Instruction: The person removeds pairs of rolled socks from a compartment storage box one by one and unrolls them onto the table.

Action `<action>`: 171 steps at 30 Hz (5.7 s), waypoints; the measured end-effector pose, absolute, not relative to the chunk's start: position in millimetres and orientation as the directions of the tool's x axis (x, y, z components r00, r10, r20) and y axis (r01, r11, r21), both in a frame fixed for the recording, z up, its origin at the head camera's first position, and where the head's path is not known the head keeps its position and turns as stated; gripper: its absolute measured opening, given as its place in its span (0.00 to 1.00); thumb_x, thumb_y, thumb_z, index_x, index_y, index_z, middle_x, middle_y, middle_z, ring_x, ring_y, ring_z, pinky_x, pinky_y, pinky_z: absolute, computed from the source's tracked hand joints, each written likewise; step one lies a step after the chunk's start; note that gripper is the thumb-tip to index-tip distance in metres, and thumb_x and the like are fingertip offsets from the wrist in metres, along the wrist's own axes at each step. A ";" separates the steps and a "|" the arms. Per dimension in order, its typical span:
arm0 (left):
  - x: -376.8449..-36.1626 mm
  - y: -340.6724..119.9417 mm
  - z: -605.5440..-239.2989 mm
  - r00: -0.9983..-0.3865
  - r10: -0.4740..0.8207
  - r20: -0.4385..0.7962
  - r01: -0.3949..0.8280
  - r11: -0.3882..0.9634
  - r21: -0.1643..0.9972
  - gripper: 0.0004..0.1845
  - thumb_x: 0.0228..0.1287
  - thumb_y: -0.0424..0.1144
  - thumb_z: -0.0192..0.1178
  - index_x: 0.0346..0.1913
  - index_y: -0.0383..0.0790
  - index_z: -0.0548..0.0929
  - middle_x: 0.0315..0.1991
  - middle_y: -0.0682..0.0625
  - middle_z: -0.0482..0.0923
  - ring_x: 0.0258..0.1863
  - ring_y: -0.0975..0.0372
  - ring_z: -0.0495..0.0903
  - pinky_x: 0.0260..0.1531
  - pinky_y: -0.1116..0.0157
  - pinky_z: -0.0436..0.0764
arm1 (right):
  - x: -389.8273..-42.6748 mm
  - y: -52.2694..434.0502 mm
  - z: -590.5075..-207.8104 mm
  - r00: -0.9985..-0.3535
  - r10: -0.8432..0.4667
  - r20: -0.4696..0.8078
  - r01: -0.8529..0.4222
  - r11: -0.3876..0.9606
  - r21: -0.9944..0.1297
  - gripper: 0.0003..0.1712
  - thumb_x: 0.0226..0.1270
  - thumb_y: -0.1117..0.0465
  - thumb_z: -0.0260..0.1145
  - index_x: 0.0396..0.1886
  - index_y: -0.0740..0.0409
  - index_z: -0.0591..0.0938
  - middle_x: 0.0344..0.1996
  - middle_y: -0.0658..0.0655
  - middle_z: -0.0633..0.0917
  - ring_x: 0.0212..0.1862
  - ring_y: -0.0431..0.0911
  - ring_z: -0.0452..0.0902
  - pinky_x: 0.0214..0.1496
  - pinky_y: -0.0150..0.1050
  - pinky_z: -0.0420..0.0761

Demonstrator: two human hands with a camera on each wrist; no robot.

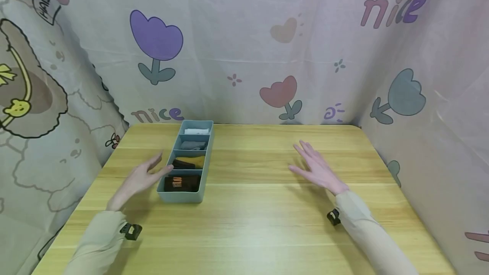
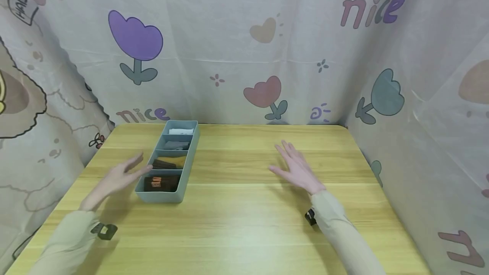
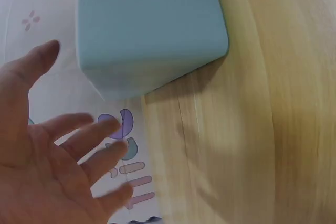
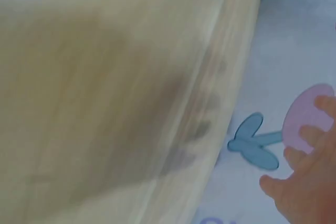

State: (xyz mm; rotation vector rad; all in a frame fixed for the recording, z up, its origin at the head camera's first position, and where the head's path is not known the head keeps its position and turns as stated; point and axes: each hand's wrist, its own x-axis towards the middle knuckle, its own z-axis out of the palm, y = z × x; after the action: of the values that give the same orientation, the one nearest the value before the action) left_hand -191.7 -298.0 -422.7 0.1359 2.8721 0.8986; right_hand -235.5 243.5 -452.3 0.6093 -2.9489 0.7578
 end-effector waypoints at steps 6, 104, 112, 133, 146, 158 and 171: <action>-189.6 -302.6 -423.5 -0.981 0.175 -0.085 0.063 0.702 0.709 0.35 0.74 0.52 0.56 0.70 0.27 0.69 0.65 0.32 0.75 0.64 0.40 0.77 0.62 0.44 0.76 | -239.9 223.1 -444.3 -0.888 -0.440 0.137 -0.435 0.702 -0.564 0.46 0.67 0.40 0.65 0.80 0.45 0.59 0.82 0.56 0.50 0.82 0.60 0.46 0.77 0.70 0.51; -188.2 -257.7 -442.8 -0.979 0.165 -0.122 -0.080 0.237 0.968 0.24 0.69 0.27 0.59 0.64 0.16 0.71 0.56 0.26 0.79 0.37 0.73 0.86 0.39 0.70 0.86 | -257.1 -27.4 -415.5 -0.296 -0.948 -0.119 -0.700 0.300 -0.648 0.38 0.57 0.77 0.60 0.70 0.55 0.75 0.63 0.57 0.80 0.50 0.38 0.69 0.55 0.25 0.71; -187.9 -258.5 -441.6 -0.980 0.155 -0.126 -0.086 0.243 0.966 0.25 0.69 0.27 0.59 0.64 0.17 0.71 0.54 0.31 0.82 0.36 0.73 0.86 0.38 0.70 0.86 | -253.4 -16.1 -410.7 -0.349 -0.937 0.016 -0.659 0.233 -0.716 0.37 0.55 0.77 0.59 0.68 0.57 0.77 0.55 0.59 0.83 0.45 0.39 0.71 0.49 0.26 0.73; -175.1 -283.7 -436.2 -0.993 0.100 -0.066 -0.033 0.295 0.955 0.25 0.69 0.28 0.59 0.65 0.17 0.70 0.61 0.23 0.73 0.41 0.71 0.86 0.42 0.68 0.86 | -263.7 46.5 -405.7 -0.608 -0.748 0.268 -0.482 0.079 -0.872 0.34 0.56 0.76 0.59 0.67 0.66 0.75 0.59 0.69 0.81 0.50 0.46 0.77 0.52 0.33 0.79; -164.9 -254.8 -417.4 -0.957 -0.033 0.287 0.182 0.701 0.689 0.19 0.62 0.26 0.64 0.57 0.29 0.83 0.52 0.29 0.84 0.45 0.39 0.87 0.42 0.51 0.87 | -281.0 101.6 -465.8 -0.813 -0.580 0.046 -0.224 0.240 -0.944 0.38 0.57 0.74 0.60 0.71 0.64 0.70 0.56 0.71 0.79 0.47 0.46 0.77 0.47 0.35 0.80; -159.8 -128.2 -433.2 -0.912 0.226 0.341 0.408 0.430 0.805 0.28 0.60 0.26 0.66 0.65 0.30 0.75 0.62 0.36 0.77 0.61 0.42 0.77 0.62 0.46 0.77 | -287.8 110.0 -494.4 -0.758 -0.652 -0.024 -0.154 0.214 -0.964 0.34 0.57 0.72 0.67 0.66 0.60 0.74 0.61 0.67 0.79 0.58 0.50 0.77 0.60 0.41 0.77; -210.9 -77.9 -469.1 -0.972 0.190 0.141 0.228 0.593 0.772 0.47 0.45 0.22 0.67 0.73 0.32 0.61 0.68 0.29 0.60 0.67 0.36 0.58 0.66 0.37 0.65 | -286.8 116.0 -504.4 -0.750 -0.661 -0.023 -0.127 0.178 -0.976 0.32 0.65 0.67 0.67 0.70 0.58 0.72 0.66 0.65 0.77 0.65 0.52 0.74 0.68 0.46 0.75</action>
State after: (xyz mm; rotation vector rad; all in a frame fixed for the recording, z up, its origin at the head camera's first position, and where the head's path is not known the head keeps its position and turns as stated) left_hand -210.9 -77.9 -469.1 0.3733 2.8420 1.3883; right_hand -286.8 116.0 -504.4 0.9959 -2.7116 2.1557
